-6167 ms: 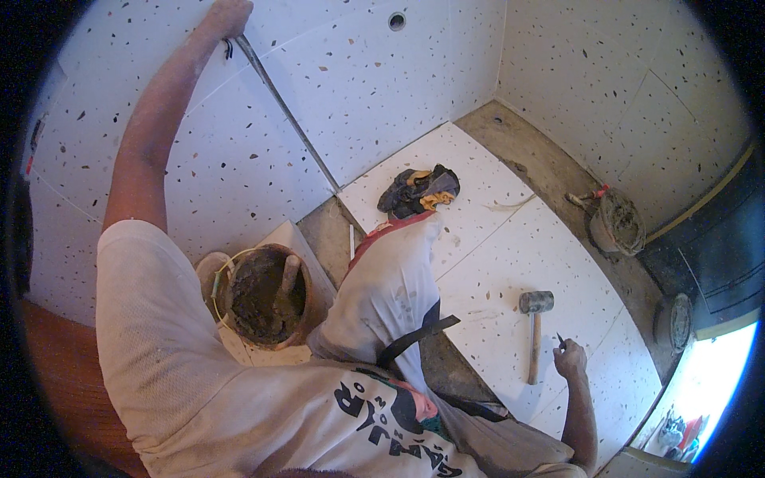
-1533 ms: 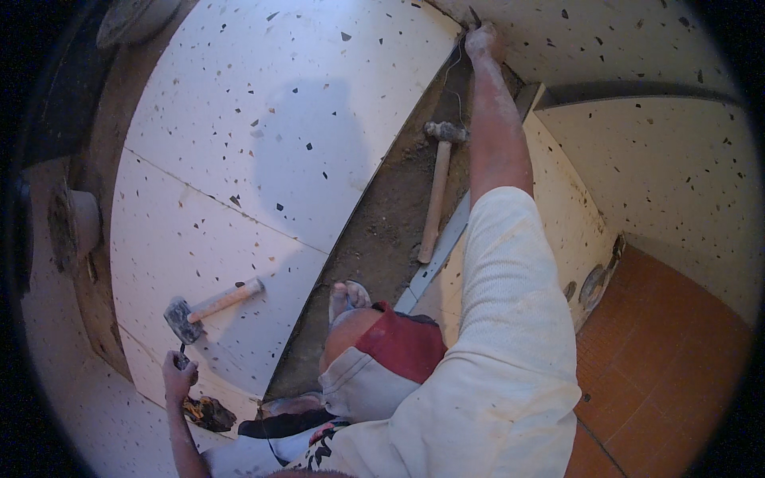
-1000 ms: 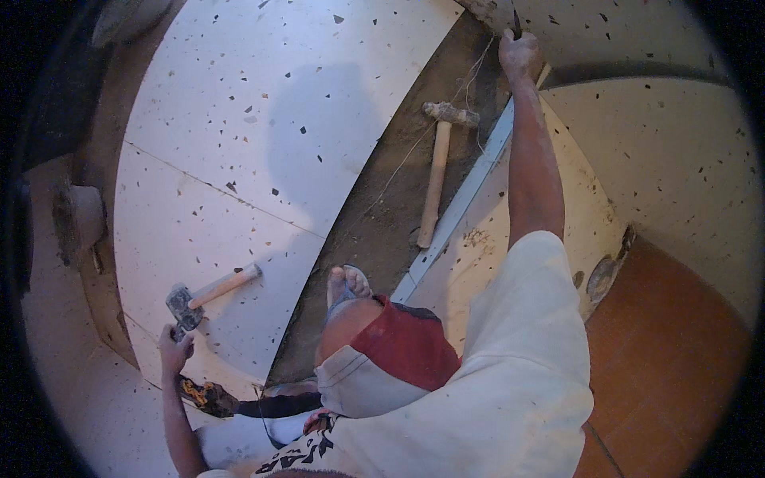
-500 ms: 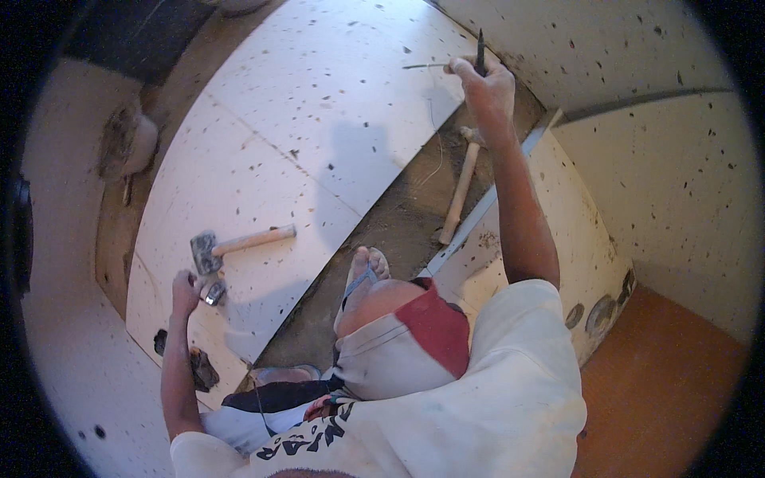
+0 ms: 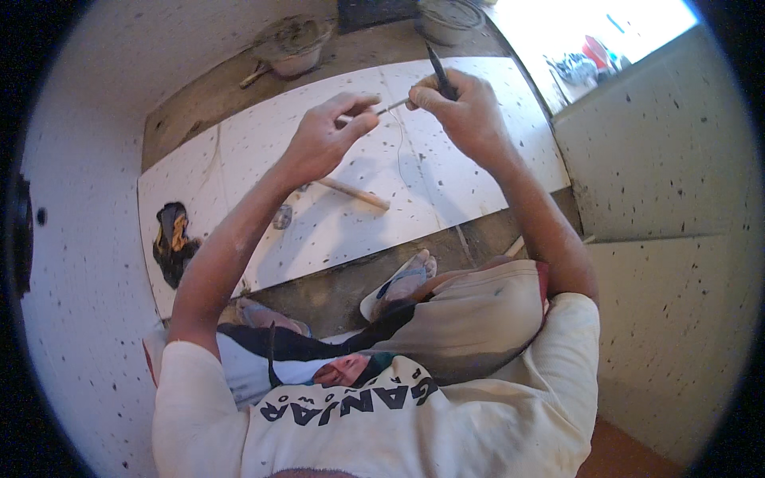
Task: The person measures and marks a white speckled tile using a tape measure and pencil. They then use a hammer and chisel to break the tile along the marked line. Finally, they use a rubber mallet to tap the tile into place on the floor.
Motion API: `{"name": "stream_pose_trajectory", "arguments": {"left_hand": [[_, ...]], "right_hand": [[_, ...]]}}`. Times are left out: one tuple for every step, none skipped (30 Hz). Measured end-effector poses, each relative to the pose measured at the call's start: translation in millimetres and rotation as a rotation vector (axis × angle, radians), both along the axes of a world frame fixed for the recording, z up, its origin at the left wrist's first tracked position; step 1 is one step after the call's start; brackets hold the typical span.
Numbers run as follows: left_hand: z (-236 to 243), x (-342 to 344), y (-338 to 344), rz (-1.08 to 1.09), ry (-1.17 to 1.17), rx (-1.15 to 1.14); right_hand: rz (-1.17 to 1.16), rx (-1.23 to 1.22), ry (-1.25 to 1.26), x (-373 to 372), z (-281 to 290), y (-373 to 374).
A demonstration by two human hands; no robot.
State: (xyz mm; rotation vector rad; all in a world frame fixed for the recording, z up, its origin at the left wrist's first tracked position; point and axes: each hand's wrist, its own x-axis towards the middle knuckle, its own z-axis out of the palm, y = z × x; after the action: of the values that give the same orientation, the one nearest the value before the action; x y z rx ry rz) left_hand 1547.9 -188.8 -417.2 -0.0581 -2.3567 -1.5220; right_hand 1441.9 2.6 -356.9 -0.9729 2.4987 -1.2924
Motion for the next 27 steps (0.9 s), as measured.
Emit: {"name": "stream_pose_trajectory", "arguments": {"left_hand": [[7.5, 7.8, -5.6, -0.003, 0.032, 0.011], [16.3, 14.6, -12.5, -0.006, 0.065, 0.020], [24.2, 22.2, -20.6, -0.016, 0.079, -0.012], [34.9, 28.8, -29.7, -0.028, 0.089, -0.046], [43.3, 34.1, -39.1, -0.040, 0.096, -0.082], [47.6, 33.5, -51.6, -0.008, 0.080, -0.135], [60.7, 39.3, -58.7, 0.011, 0.070, -0.188], [70.3, 50.5, -65.4, 0.015, 0.090, -0.088], [92.0, 64.5, -69.8, 0.019, 0.115, 0.009], [109.8, 77.7, -75.7, 0.028, 0.141, 0.103], [122.4, 89.0, -84.4, 0.051, 0.062, 0.022], [142.6, 106.4, -92.2, 0.076, -0.007, -0.067], [153.6, 123.8, -97.3, 0.102, -0.080, -0.154], [150.6, 123.2, -98.6, 0.080, -0.061, -0.147], [146.0, 122.3, -99.2, 0.058, -0.043, -0.140], [145.6, 125.8, -99.2, 0.054, -0.032, -0.145], [144.9, 130.2, -98.8, 0.066, -0.045, -0.190], [141.6, 136.3, -98.4, 0.080, -0.061, -0.231], [137.3, 140.3, -98.1, 0.090, -0.077, -0.272], [131.3, 141.8, -97.5, 0.094, -0.080, -0.218], [124.3, 142.3, -96.2, 0.095, -0.079, -0.161], [117.4, 141.7, -94.8, 0.094, -0.079, -0.102], [110.9, 140.0, -94.6, 0.080, -0.092, -0.077], [108.0, 138.1, -94.8, 0.067, -0.101, -0.055], [105.9, 135.3, -93.8, 0.055, -0.111, -0.033], [104.7, 131.8, -91.6, 0.037, -0.106, -0.021], [105.0, 130.0, -89.8, 0.026, -0.107, -0.012]], "right_hand": [[0.055, -0.022, -0.018, 8.6, 9.3, -13.0], [0.109, -0.025, 0.093, 15.2, 18.8, -24.8], [0.148, -0.038, 0.151, 21.3, 26.0, -35.4], [0.187, -0.057, 0.206, 26.8, 34.5, -44.4], [0.195, -0.059, 0.232, 32.5, 44.0, -52.6], [0.201, -0.064, 0.252, 36.8, 50.5, -61.2], [0.162, -0.050, 0.300, 41.4, 56.6, -65.4], [0.172, -0.067, 0.277, 45.6, 63.6, -71.7], [0.184, -0.087, 0.252, 49.0, 70.3, -79.2], [0.168, -0.056, 0.247, 55.1, 78.4, -86.2], [0.132, -0.153, 0.047, 79.8, 92.5, -108.5], [0.178, -0.204, 0.043, 94.9, 100.4, -117.5], [0.225, -0.255, 0.037, 107.5, 106.1, -124.3], [0.221, -0.292, 0.045, 108.7, 106.9, -121.5], [0.296, -0.317, -0.050, 94.4, 102.6, -115.5], [0.249, -0.298, -0.005, 95.7, 97.5, -116.3], [0.199, -0.277, 0.039, 99.9, 91.6, -117.8], [0.150, -0.253, 0.079, 103.5, 87.5, -118.3], [0.225, -0.208, 0.033, 104.5, 88.6, -115.8], [0.226, -0.200, 0.058, 106.4, 87.3, -115.2], [0.225, -0.188, 0.088, 109.2, 86.7, -117.0], [0.222, -0.175, 0.119, 111.5, 85.8, -118.6], [0.229, -0.250, 0.039, 113.1, 83.9, -119.5], [0.234, -0.259, 0.008, 107.1, 83.6, -118.2], [0.238, -0.268, -0.023, 99.6, 82.2, -118.1], [0.243, -0.277, -0.054, 94.5, 81.3, -115.5], [0.226, -0.295, -0.042, 92.9, 79.6, -113.0]]}}
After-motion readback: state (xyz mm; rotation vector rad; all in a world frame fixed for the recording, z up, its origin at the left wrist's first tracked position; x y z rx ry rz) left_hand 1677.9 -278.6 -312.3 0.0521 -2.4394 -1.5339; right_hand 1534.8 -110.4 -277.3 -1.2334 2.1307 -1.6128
